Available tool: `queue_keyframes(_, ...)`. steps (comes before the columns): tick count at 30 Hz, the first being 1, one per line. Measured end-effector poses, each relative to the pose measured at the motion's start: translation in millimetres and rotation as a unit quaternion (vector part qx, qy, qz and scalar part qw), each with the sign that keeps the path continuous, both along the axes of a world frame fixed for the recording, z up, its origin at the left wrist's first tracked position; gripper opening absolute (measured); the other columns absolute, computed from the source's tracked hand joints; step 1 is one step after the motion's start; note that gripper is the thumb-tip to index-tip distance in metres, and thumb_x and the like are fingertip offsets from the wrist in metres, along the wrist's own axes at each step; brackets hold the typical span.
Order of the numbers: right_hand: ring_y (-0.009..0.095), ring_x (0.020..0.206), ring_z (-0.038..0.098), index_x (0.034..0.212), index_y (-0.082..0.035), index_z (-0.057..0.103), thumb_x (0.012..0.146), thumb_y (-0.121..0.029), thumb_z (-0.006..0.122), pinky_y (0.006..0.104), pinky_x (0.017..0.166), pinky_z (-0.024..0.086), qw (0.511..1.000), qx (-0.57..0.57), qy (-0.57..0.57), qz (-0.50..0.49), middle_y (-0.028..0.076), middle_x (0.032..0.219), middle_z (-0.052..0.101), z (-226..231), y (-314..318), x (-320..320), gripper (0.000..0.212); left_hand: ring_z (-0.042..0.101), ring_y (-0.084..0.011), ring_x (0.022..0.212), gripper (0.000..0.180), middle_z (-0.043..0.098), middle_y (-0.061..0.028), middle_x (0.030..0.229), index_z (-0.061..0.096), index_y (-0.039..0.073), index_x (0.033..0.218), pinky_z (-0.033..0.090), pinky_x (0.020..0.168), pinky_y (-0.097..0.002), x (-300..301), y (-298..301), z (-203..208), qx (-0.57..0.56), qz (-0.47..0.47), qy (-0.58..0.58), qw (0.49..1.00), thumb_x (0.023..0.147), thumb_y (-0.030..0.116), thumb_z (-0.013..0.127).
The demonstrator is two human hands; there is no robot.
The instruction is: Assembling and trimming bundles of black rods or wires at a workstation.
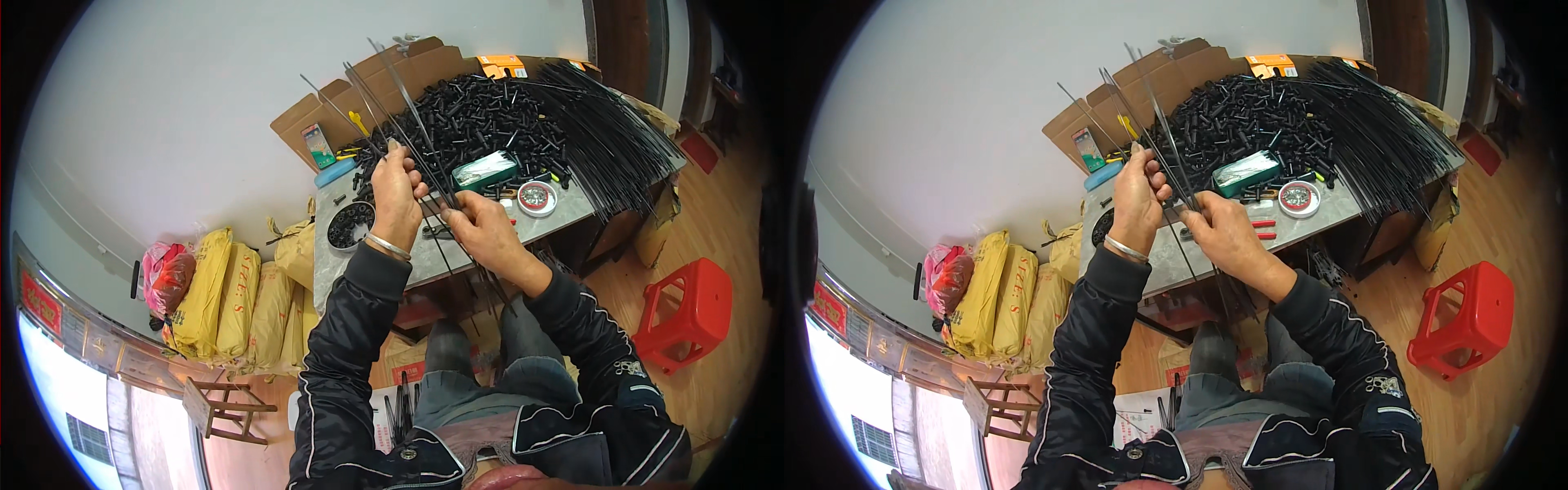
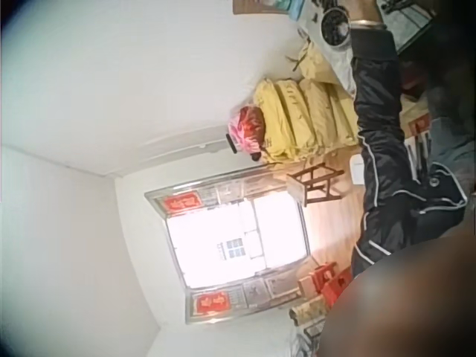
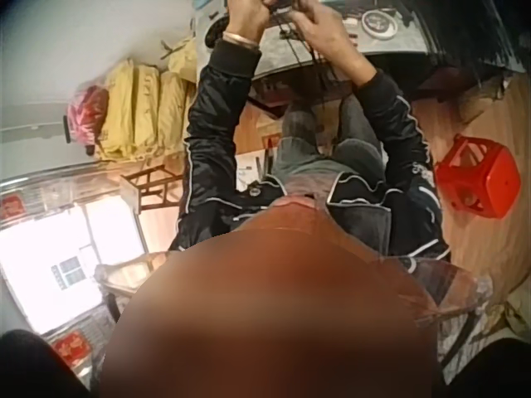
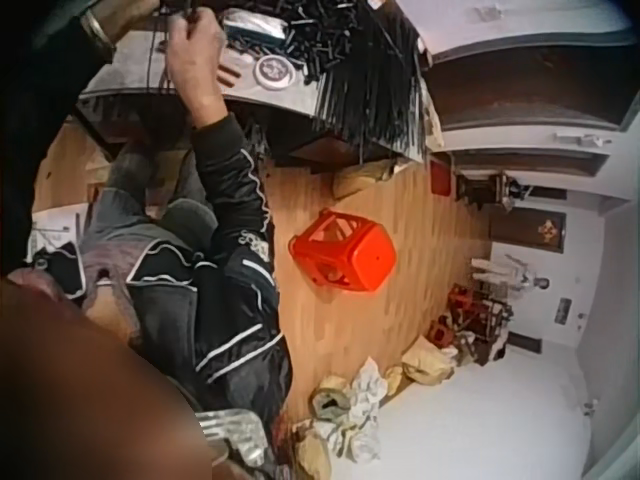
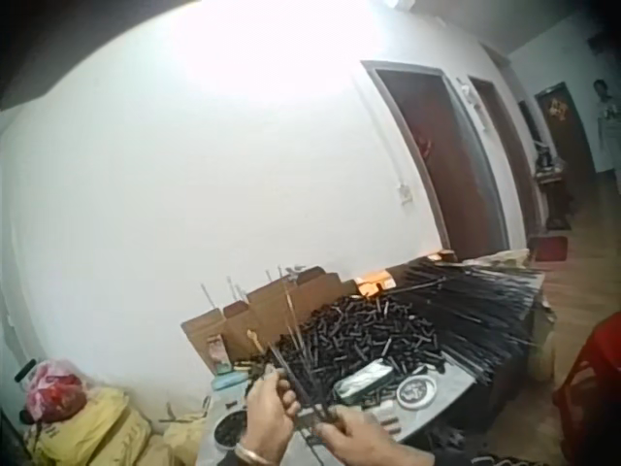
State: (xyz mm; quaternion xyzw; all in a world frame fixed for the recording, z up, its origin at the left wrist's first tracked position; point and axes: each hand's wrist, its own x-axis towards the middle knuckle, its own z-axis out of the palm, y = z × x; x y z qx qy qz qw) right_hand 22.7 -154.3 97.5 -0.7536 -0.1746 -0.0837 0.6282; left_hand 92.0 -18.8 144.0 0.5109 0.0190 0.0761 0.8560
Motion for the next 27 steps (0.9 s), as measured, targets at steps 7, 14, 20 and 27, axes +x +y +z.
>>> queue_keyframes(7,0.010,0.058,0.054,0.097,0.003,0.059,0.090,-0.014,0.059,0.0261,0.053,0.043,0.996,-0.058,-0.064,0.004,0.005,0.068,0.060,-13.9,4.6,-3.1,0.019,0.057,-0.0170,0.067,0.028,0.061,-0.0076,0.090,0.055,0.005,0.105,0.048,0.057,-0.0326,1.2,-2.3,-11.5,-0.035,-0.073,-0.016,0.997,0.098,0.032,0.052)
queue_keyframes(14,0.011,0.054,0.057,0.099,0.001,0.062,0.090,-0.019,0.059,0.0253,0.051,0.046,0.961,-0.177,0.098,0.187,0.007,0.073,0.064,-3.3,-16.2,-12.9,0.022,0.065,-0.0189,0.071,0.029,0.067,-0.0063,0.090,0.057,0.004,0.112,0.055,0.063,-0.0350,11.4,21.2,-17.0,0.044,-0.077,-0.006,0.996,0.098,0.030,0.053)
queue_keyframes(20,0.012,0.071,0.062,0.105,0.002,0.064,0.090,-0.023,0.063,0.0262,0.062,0.049,0.996,-0.082,0.036,0.019,0.006,0.081,0.065,-20.7,-34.9,22.9,0.029,0.065,-0.0186,0.066,0.032,0.067,-0.0063,0.089,0.057,0.005,0.112,0.053,0.056,-0.0323,6.8,27.1,-22.8,0.003,-0.093,-0.015,0.996,0.096,0.034,0.056)
queue_keyframes(27,0.014,0.077,0.061,0.101,0.002,0.063,0.091,-0.019,0.057,0.0274,0.071,0.049,0.982,-0.090,0.079,0.145,0.006,0.082,0.065,-48.3,-20.2,28.4,0.024,0.066,-0.0256,0.086,0.035,0.064,-0.0120,0.105,0.050,0.007,0.125,0.055,0.070,-0.0372,18.4,16.4,-28.5,-0.046,-0.174,-0.040,0.983,0.097,0.027,0.054)
